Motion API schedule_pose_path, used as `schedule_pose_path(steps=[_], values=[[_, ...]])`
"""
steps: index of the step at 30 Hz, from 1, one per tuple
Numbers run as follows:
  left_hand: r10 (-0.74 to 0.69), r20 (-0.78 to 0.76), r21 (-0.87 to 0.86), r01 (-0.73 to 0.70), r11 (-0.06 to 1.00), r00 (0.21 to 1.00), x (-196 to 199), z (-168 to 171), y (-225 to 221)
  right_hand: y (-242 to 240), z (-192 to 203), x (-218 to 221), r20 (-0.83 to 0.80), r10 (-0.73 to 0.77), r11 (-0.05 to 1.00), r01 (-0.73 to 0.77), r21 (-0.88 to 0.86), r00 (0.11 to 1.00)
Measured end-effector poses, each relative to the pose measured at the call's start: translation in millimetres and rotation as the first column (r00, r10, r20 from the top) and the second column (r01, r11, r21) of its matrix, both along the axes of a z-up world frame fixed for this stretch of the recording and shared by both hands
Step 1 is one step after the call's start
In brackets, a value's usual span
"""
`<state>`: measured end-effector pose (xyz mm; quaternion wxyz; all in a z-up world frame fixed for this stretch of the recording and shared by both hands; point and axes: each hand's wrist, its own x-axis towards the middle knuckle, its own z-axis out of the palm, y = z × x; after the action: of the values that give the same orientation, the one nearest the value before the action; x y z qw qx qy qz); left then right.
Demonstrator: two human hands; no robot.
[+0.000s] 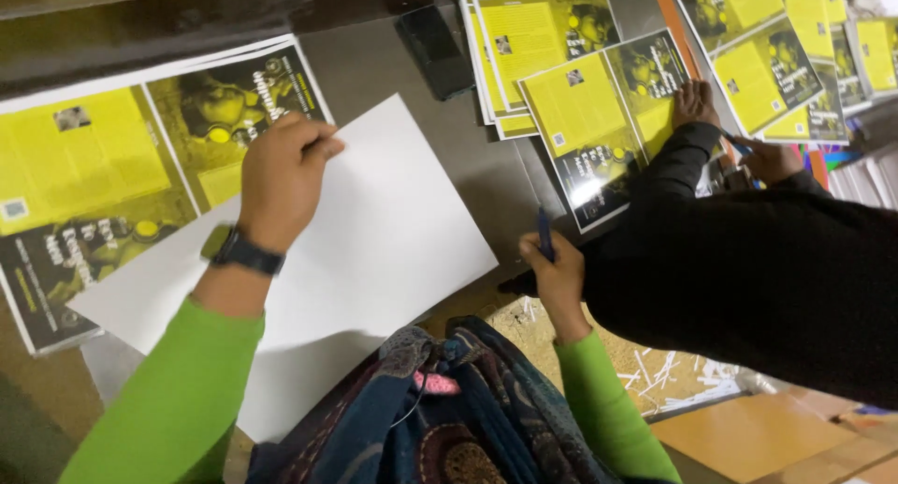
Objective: Aligning and marking stacks of printed flyers on a work table in a print shop.
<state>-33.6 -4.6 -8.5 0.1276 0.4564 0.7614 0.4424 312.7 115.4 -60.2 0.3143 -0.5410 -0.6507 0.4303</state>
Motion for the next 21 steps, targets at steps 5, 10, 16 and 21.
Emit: schedule_pose_path(steps=[5,10,16,21], values=[[-0.043,-0.113,-0.233,0.016,0.972,0.993,-18,-71,52,12,-49,58,0.336,0.042,0.999,-0.028,-0.045,0.941],[-0.143,-0.220,-0.324,0.066,0.944,0.965,7,-118,68,1,-18,11,0.233,0.025,0.999,-0.031,0.021,0.972],[-0.262,-0.438,-0.486,0.019,0.874,0.860,37,-111,63,25,-40,-60,0.121,0.140,0.977,-0.157,0.145,0.983],[-0.289,-0.462,-0.563,-0.025,0.826,0.838,43,-110,63,56,-59,-125,0.066,0.282,0.939,-0.289,0.183,0.957]])
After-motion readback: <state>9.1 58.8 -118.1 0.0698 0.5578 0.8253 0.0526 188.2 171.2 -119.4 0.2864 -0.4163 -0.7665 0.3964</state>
